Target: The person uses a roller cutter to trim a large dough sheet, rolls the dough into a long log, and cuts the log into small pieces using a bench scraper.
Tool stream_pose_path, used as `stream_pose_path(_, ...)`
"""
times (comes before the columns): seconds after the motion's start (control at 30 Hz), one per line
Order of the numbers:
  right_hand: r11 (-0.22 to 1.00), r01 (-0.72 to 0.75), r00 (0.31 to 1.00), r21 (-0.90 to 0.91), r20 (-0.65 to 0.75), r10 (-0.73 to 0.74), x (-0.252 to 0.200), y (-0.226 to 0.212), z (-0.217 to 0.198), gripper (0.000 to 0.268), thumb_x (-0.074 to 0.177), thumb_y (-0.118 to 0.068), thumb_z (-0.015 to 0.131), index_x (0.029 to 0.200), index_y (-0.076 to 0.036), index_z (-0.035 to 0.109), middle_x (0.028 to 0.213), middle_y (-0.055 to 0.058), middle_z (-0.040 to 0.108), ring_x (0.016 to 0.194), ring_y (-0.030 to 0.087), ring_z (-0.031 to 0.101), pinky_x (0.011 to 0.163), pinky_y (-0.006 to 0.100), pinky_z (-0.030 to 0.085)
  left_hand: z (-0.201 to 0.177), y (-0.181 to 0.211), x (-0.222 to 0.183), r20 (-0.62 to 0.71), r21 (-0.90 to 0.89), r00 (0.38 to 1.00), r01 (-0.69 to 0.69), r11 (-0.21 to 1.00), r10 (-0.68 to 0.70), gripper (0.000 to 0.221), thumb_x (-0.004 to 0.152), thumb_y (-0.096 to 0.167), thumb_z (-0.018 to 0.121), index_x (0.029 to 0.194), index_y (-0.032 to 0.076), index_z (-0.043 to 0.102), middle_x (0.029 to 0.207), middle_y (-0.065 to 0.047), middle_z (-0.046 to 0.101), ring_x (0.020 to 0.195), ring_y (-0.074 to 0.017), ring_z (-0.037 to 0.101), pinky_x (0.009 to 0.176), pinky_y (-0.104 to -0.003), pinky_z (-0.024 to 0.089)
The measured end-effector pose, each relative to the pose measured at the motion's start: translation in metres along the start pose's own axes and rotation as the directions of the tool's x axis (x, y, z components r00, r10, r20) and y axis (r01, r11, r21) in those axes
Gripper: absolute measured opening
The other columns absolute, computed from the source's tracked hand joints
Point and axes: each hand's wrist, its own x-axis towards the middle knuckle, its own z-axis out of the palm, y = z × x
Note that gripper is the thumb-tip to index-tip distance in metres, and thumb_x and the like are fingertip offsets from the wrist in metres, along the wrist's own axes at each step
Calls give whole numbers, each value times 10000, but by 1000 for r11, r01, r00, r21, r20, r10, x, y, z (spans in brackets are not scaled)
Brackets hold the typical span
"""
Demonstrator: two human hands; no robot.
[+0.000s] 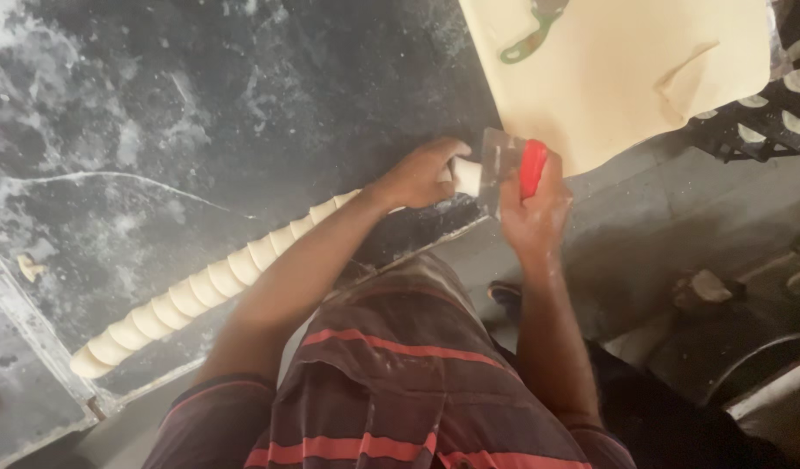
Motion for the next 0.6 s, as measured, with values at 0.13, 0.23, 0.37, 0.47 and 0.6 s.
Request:
stream_pose_path(0.13,992,-61,998,-112,-1,61,5,14,0,379,937,-96,678,1294,-15,581,953,256,708,863,436,719,744,490,558,1,3,7,138,12,980,146,989,-146,204,893,204,715,970,17,694,953,-156,708,924,-335,707,850,-437,545)
stream_pose_path(0.23,991,-65,997,-121,43,71,2,18,5,406,914,-102,680,1300,-30,575,929,263,705,854,452,711,744,514,551,3,4,6,103,11,982,161,987,-161,237,871,223,753,990,24,699,970,-154,698,904,-325,704,827,-428,551)
stream_pose_path(0.37,991,-7,998,-132,57,14,0,15,3,385,928,-110,691,1285,-26,572,935,280,694,868,497,678,734,541,529,3,4,7,87,-19,971,226,974,-224,279,822,220,783,1010,32,701,977,-157,698,887,-316,708,798,-420,553)
stream_pose_path(0.47,993,-3,997,-115,79,12,1,11,2,406,913,-97,675,1295,-16,561,948,288,690,867,504,673,735,543,528,1,5,7,94,23,977,189,982,-191,298,804,219,816,1005,27,706,990,-167,697,912,-330,700,812,-423,548)
stream_pose_path(0.6,991,-30,994,-129,101,43,1,13,10,438,910,-98,667,1324,-16,548,962,296,691,885,508,668,748,554,522,1,8,7,92,5,969,231,973,-231,305,805,215,814,1018,30,699,1007,-162,697,928,-323,708,815,-417,554)
